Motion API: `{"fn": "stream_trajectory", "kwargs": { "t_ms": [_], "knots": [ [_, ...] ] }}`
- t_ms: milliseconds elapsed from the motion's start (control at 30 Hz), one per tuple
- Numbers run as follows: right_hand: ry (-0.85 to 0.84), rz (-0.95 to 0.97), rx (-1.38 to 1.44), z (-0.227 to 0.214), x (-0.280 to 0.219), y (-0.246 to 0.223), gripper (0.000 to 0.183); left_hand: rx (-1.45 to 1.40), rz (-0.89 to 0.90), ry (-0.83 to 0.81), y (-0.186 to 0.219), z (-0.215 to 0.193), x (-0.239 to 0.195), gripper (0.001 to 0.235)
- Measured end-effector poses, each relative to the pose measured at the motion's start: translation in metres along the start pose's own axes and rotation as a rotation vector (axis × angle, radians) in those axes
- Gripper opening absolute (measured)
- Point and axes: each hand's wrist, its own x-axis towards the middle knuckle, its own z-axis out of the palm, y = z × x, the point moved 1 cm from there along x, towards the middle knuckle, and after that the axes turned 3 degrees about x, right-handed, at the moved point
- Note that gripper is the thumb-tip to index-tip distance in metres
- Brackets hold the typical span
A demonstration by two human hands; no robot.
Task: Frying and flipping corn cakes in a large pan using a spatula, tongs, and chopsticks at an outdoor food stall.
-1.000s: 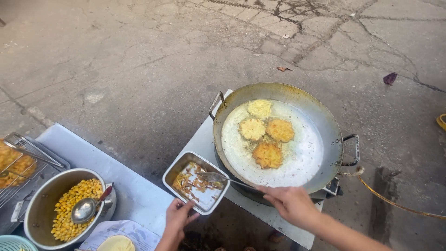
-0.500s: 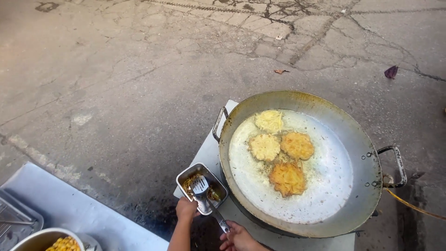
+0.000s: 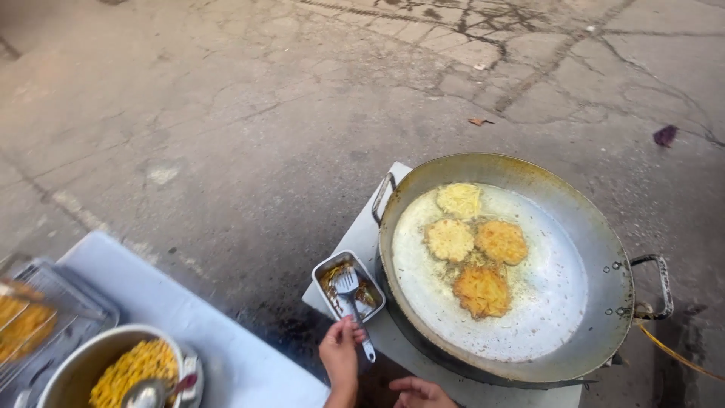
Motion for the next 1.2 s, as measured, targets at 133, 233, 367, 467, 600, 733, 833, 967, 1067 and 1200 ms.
{"fn": "stream_trajectory", "kwargs": {
  "t_ms": [133,233,367,467,600,733,833,967,1067,1200],
  "knots": [
    [0.064,-0.277,-0.112,0.038,-0.047,-0.020,0.033,-0.033,-0.160,-0.041,0.032,-0.046,-0.107,0.015],
    [0.140,-0.429,-0.172,0.079,-0.085,-0.051,0.032,0.316,-0.287,-0.142,0.074,-0.093,-0.172,0.034],
    [0.003,-0.522,-0.456,0.116,-0.072,-0.044,0.029,0.937,-0.169,-0.377,-0.008,-0.208,-0.189,0.006],
    [-0.189,-0.618,-0.835,0.175,-0.071,-0.030,0.026,1.091,-0.275,-0.138,-0.041,-0.286,-0.216,0.015],
    [-0.530,-1.012,-1.553,0.249,-0.052,0.000,0.020,0.605,-0.216,0.398,-0.016,-0.333,-0.248,0.031],
    [-0.734,-1.548,-1.872,0.310,-0.001,0.029,0.010,-0.051,-0.104,0.517,0.006,-0.336,-0.191,0.040],
    [-0.953,-1.603,-2.388,0.339,0.026,0.043,0.045,-0.288,-0.305,0.488,0.039,-0.335,-0.152,0.052],
    [-1.257,-1.821,-2.435,0.349,0.025,0.039,0.018,-0.260,-0.536,0.267,0.103,-0.330,-0.150,0.031],
    [-1.240,-1.722,-2.150,0.349,-0.020,0.023,0.007,-0.218,-0.612,0.213,0.106,-0.334,-0.143,0.040],
    [-0.989,-1.314,-1.558,0.338,-0.100,0.007,0.022,-0.136,-0.651,0.169,0.114,-0.335,-0.137,0.048]
  ]
}}
